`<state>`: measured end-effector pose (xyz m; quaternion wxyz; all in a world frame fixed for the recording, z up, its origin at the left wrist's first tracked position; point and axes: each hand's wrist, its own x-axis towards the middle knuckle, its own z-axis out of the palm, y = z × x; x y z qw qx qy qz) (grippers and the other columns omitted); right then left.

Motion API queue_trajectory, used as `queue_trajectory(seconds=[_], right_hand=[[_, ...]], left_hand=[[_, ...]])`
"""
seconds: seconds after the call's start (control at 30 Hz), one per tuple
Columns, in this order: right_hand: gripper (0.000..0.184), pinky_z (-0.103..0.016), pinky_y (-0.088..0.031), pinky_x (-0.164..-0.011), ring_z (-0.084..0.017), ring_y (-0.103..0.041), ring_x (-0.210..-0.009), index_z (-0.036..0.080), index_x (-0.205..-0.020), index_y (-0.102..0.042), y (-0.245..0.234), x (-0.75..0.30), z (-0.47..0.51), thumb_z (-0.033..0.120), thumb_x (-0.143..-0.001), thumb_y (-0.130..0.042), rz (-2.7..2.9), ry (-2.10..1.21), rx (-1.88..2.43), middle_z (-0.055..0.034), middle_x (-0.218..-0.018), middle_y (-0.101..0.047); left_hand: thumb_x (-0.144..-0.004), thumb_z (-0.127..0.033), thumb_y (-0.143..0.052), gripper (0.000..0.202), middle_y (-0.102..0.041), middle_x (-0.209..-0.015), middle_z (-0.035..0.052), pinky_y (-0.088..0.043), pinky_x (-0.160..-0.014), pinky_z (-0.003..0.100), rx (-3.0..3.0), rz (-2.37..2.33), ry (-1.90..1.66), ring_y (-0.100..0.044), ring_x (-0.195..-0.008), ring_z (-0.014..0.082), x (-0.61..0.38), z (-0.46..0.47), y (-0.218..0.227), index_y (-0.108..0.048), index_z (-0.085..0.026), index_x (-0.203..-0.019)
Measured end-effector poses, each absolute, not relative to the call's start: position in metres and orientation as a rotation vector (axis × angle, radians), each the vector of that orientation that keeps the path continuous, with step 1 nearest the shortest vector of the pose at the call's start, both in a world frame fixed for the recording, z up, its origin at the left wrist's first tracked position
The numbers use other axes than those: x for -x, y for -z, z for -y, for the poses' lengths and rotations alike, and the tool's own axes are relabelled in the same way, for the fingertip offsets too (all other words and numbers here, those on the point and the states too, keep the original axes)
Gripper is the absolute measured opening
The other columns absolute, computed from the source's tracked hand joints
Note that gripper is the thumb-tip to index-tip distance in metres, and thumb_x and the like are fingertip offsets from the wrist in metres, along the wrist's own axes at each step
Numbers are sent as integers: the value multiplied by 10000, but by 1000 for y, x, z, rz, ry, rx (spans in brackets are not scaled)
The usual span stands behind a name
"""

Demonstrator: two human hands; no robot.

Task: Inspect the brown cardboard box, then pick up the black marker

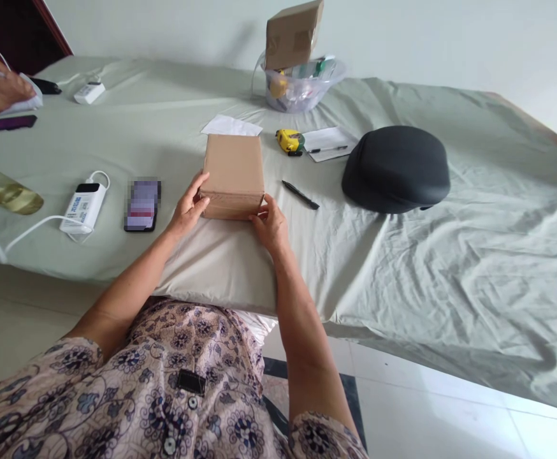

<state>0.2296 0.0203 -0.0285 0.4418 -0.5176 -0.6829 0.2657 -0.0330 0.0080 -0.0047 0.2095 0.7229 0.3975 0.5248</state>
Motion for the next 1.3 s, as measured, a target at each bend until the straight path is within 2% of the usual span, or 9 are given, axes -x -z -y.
queue_trajectory(seconds=[0.3,0.53,0.67,0.77,0.87,1.0,1.1,1.2,1.3], right_hand=[[551,-401,-549,-714,-195,-651,-705,242,-1230,-559,21,-225,-14,395,-718,-692,1649,-707,1312,4,-903,-681],[573,-377,-535,-674,-193,-641,-694,258,-1249,-544,20,-225,-13,432,-728,-704,1667,-704,1295,13,-883,-674],[593,-376,-543,-699,-194,-636,-699,235,-1257,-556,18,-225,-10,557,-776,-686,1687,-687,1297,-8,-885,-670],[564,-412,-552,-831,-233,-667,-851,214,-1209,-606,16,-228,-11,677,-902,-508,1688,-591,1292,-61,-943,-688],[565,-494,-499,-1018,-291,-638,-1097,189,-1202,-627,15,-238,-19,633,-978,-360,1619,-380,1352,-131,-1105,-688],[602,-626,-376,-1133,-367,-498,-1344,162,-1406,-512,20,-259,-32,487,-899,-528,1516,-153,1684,-207,-1385,-579],[712,-702,-303,-1152,-411,-327,-1486,196,-1501,-424,26,-271,-37,435,-850,-583,1475,-135,1905,-210,-1573,-423],[796,-735,-263,-1156,-442,-273,-1507,200,-1538,-385,30,-273,-39,443,-814,-611,1499,-187,2000,-207,-1622,-362],[783,-718,-271,-1155,-432,-320,-1467,201,-1524,-412,29,-271,-39,456,-811,-610,1522,-168,2013,-200,-1566,-434]], left_hand=[[-1039,-599,-406,558,-530,-1558,121,-417,-1217,424,-2008,-1208,-1536,-495,-1459,274,24,-3,1,-535,-237,-1443],[-1029,-629,-398,595,-515,-1562,150,-500,-1115,390,-2047,-1253,-1512,-541,-1408,276,22,-1,2,-513,-227,-1453],[-1034,-620,-393,566,-540,-1542,140,-463,-1162,399,-2046,-1281,-1535,-527,-1426,267,21,-2,3,-528,-235,-1427],[-1035,-614,-390,570,-481,-1589,147,-465,-1163,405,-2057,-1270,-1534,-495,-1455,268,20,-3,6,-498,-239,-1451],[-1011,-581,-486,591,-403,-1638,154,-425,-1203,425,-2091,-1262,-1518,-431,-1502,285,19,-3,9,-448,-235,-1488],[-989,-470,-568,588,-392,-1643,137,-383,-1238,450,-2098,-1259,-1485,-405,-1518,283,19,-2,11,-404,-255,-1511],[-987,-428,-571,593,-388,-1646,123,-395,-1230,460,-2090,-1243,-1450,-397,-1520,284,20,-3,11,-381,-273,-1527],[-980,-403,-576,603,-377,-1654,118,-390,-1233,472,-2083,-1229,-1438,-388,-1524,288,21,-3,11,-369,-283,-1534],[-972,-378,-576,606,-360,-1665,109,-394,-1228,489,-2068,-1232,-1430,-386,-1526,293,21,-2,10,-366,-298,-1535]])
